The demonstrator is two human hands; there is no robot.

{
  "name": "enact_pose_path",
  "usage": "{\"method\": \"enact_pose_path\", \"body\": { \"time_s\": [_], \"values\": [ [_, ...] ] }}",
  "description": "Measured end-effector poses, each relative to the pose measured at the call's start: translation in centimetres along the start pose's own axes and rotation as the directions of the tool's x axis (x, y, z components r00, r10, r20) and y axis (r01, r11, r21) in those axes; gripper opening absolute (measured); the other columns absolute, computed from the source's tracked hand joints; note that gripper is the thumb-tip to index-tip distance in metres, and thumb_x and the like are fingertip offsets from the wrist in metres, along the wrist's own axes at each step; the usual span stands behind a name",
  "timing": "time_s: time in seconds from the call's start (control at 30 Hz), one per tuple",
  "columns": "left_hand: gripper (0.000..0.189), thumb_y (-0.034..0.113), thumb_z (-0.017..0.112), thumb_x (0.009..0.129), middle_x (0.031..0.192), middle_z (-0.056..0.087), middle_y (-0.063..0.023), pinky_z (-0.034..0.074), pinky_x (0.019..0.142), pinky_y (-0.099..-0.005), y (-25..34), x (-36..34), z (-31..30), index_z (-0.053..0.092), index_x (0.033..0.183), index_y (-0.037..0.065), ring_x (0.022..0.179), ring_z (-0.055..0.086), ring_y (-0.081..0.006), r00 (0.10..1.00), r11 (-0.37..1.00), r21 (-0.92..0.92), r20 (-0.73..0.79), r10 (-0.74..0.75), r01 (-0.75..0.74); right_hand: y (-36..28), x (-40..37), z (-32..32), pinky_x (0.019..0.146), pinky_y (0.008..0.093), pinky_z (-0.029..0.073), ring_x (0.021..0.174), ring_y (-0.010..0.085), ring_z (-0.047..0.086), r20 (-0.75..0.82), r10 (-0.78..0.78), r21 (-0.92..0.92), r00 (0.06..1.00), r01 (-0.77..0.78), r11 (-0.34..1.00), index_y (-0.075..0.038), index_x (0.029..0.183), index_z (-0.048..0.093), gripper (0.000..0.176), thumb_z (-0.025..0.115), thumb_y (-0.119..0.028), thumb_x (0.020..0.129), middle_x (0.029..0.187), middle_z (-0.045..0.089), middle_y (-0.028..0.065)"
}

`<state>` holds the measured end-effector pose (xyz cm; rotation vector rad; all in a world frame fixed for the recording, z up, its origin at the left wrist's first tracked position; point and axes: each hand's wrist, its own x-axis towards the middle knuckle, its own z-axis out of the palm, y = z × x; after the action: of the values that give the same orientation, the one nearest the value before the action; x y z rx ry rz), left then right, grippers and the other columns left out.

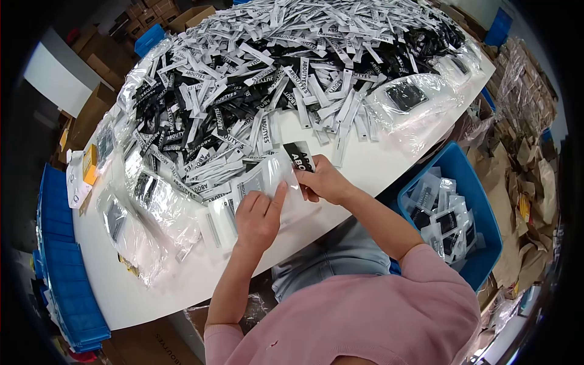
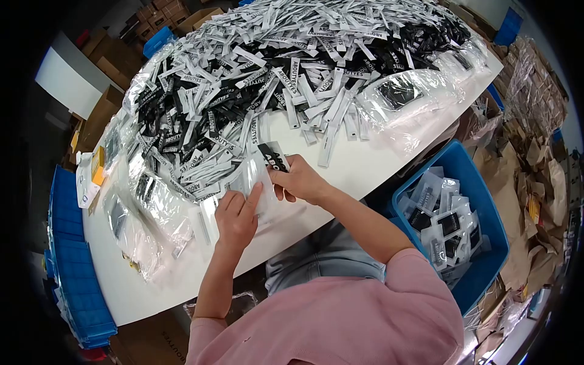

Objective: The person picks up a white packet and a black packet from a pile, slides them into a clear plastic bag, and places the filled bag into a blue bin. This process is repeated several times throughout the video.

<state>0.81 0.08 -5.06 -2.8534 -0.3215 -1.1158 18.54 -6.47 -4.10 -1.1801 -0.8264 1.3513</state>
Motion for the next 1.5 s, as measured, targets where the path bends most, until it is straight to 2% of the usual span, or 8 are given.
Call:
{"method": "enact_pose_path", "body": {
  "time_s": [0.33,0.47,0.73,0.93,1.3,1.37,1.4,1.5],
  "values": [
    [0.034,0.006,0.066,0.071,0.067,0.05,-0.004,0.043,0.055,-0.028,1.6,0.6,-1.3,0.061,0.104,0.0,0.064,0.05,-0.0182,0.88,0.851,-0.235,0.21,-0.427,0.469,0.5,-0.1,0.7,0.045,0.0264,0.044,0.048,0.0119,0.054,0.005,-0.206,-0.421,0.979,0.189,0.887,0.001,0.077,0.058,0.025,0.063,-0.023,0.079,0.059,0.058,0.0064],
    [0.021,0.002,0.061,0.079,0.084,0.064,-0.0059,0.047,0.064,-0.0216,0.5,-0.8,-0.6,0.06,0.098,-0.006,0.074,0.057,-0.0069,0.581,0.07,-0.728,0.479,-0.658,0.681,0.7,-0.3,2.8,0.054,0.0391,0.044,0.062,0.0328,0.057,0.252,-0.506,-0.787,0.825,0.479,0.389,-0.003,0.076,0.057,0.017,0.065,-0.016,0.069,0.064,0.058,0.013],
    [0.019,-0.001,0.048,0.081,0.081,0.063,-0.0083,0.054,0.069,-0.028,0.7,1.0,-2.0,0.061,0.094,-0.006,0.072,0.062,-0.0139,0.47,-0.415,-0.764,0.636,-0.612,0.494,0.1,-0.4,2.7,0.055,0.0386,0.045,0.065,0.0326,0.058,0.152,-0.35,-0.516,0.924,0.376,0.77,-0.001,0.082,0.057,0.024,0.065,-0.023,0.075,0.069,0.058,0.0145],
    [0.014,-0.005,0.059,0.073,0.067,0.059,0.0025,0.039,0.057,-0.0166,0.0,0.2,1.2,0.064,0.085,0.001,0.064,0.05,-0.0022,0.57,0.129,-0.723,0.408,-0.713,0.679,0.5,0.2,3.0,0.056,0.0389,0.047,0.068,0.0283,0.06,0.258,-0.463,-0.896,0.848,0.389,0.214,-0.005,0.088,0.051,0.024,0.062,-0.019,0.072,0.074,0.059,0.0091],
    [0.045,-0.005,0.063,0.066,0.074,0.061,0.0002,0.044,0.055,-0.0209,-2.4,2.5,-0.9,0.059,0.11,0.002,0.061,0.052,-0.0051,0.851,0.432,-0.769,0.269,-0.451,0.472,-0.1,0.4,3.2,0.053,0.0364,0.045,0.065,0.0298,0.057,0.315,-0.684,-0.718,0.658,0.637,0.281,-0.004,0.081,0.052,0.025,0.065,-0.009,0.061,0.072,0.056,0.0101],
    [0.046,-0.009,0.056,0.066,0.065,0.056,0.0009,0.04,0.045,-0.0256,-2.5,2.7,-2.0,0.06,0.11,0.003,0.05,0.047,-0.008,0.629,0.499,-0.475,0.159,-0.761,0.725,1.0,2.0,1.4,0.054,0.0381,0.045,0.067,0.0308,0.057,0.176,-0.698,-0.802,0.694,0.512,0.307,-0.003,0.088,0.05,0.031,0.068,-0.015,0.065,0.074,0.056,0.0106],
    [0.05,-0.013,0.051,0.063,0.056,0.047,-0.0028,0.035,0.04,-0.0304,-2.9,3.1,-1.6,0.061,0.109,0.005,0.043,0.041,-0.0152,0.93,0.949,-0.144,-0.201,-0.307,0.282,1.3,2.7,1.9,0.056,0.0388,0.046,0.067,0.0326,0.057,0.098,-0.682,-0.778,0.725,0.483,0.401,-0.002,0.09,0.05,0.031,0.068,-0.02,0.071,0.074,0.057,0.012],
    [0.054,-0.014,0.049,0.061,0.054,0.04,-0.0071,0.035,0.041,-0.0314,-3.0,3.6,-1.3,0.063,0.108,0.008,0.043,0.041,-0.0206,0.918,0.938,-0.072,-0.193,-0.347,0.34,1.3,3.0,2.6,0.062,0.0397,0.047,0.076,0.0348,0.058,-0.046,-0.667,-0.742,0.744,0.421,0.521,-0.001,0.098,0.051,0.034,0.063,-0.026,0.078,0.083,0.059,0.0156]
  ]
}}
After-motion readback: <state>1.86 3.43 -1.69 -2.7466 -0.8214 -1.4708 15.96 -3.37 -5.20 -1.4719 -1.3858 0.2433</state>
